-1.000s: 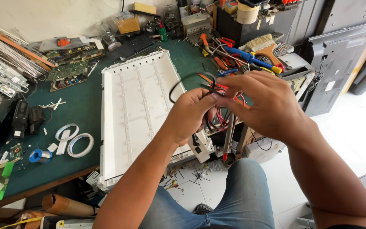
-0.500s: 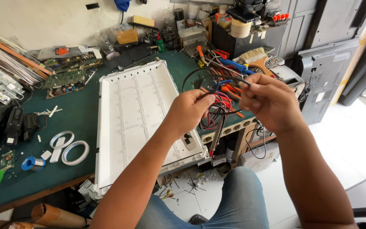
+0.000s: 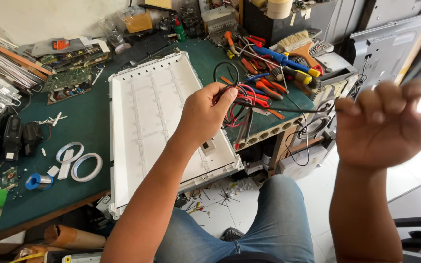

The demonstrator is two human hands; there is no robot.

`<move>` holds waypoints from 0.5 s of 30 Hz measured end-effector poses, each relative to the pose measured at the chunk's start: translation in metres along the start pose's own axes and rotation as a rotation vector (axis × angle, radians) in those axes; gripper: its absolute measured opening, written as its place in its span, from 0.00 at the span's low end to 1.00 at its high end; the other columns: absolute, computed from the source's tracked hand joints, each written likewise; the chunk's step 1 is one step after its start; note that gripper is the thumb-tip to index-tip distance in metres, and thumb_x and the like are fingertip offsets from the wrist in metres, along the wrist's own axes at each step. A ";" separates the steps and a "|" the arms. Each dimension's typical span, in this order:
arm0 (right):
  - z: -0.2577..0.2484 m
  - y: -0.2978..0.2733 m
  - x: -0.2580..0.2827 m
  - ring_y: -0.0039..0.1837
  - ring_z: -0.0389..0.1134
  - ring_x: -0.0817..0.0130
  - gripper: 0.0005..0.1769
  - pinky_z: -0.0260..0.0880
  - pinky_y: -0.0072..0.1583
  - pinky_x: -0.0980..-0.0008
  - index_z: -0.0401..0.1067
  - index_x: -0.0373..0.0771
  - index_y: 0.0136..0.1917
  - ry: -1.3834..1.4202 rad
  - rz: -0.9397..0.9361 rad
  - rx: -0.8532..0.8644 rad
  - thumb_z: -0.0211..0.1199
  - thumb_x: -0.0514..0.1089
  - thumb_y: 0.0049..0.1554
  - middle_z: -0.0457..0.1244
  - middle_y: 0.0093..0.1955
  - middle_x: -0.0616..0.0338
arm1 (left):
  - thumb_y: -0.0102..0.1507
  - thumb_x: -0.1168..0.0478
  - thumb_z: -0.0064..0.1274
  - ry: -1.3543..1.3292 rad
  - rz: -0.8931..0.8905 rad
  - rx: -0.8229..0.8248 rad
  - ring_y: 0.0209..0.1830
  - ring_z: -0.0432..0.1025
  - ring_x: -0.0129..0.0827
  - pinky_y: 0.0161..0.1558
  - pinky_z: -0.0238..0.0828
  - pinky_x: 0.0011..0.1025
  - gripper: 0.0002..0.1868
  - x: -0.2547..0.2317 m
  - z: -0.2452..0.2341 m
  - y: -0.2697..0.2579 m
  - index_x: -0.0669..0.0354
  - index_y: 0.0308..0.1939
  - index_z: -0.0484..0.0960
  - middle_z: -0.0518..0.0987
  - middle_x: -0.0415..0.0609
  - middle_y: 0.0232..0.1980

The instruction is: The person connects wires to a power supply and uses a multimeter to test the LED strips inside a white rectangular light fixture. The person then wipes the fixture's surface with a brush and continues testing the LEDs.

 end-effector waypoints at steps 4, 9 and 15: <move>0.011 -0.058 0.011 0.66 0.71 0.40 0.16 0.62 0.79 0.37 0.74 0.40 0.59 -0.127 0.011 0.174 0.45 0.42 0.69 0.71 0.63 0.46 | 0.71 0.46 0.47 -0.038 0.091 -0.013 0.29 0.63 0.23 0.34 0.62 0.28 0.18 -0.011 -0.005 -0.008 0.51 0.44 0.87 0.74 0.35 0.27; 0.031 -0.102 0.006 0.79 0.62 0.38 0.11 0.57 0.80 0.29 0.81 0.37 0.44 -0.689 0.442 0.530 0.57 0.36 0.58 0.65 0.68 0.43 | 0.73 0.50 0.48 -0.234 0.188 0.142 0.29 0.62 0.21 0.33 0.61 0.25 0.15 -0.035 -0.004 -0.016 0.55 0.45 0.84 0.70 0.36 0.29; 0.020 -0.084 0.023 0.62 0.78 0.57 0.11 0.77 0.66 0.61 0.80 0.30 0.52 -1.147 0.415 0.131 0.67 0.38 0.57 0.76 0.56 0.46 | 0.71 0.47 0.50 -0.231 0.184 0.388 0.27 0.58 0.20 0.30 0.55 0.24 0.15 -0.072 0.018 -0.023 0.52 0.44 0.84 0.68 0.32 0.29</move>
Point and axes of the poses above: each hand's wrist, its own y-axis towards the middle knuckle, its own z-axis out of the palm, x = y × z, the point moved 6 cm from there along y, towards the middle knuckle
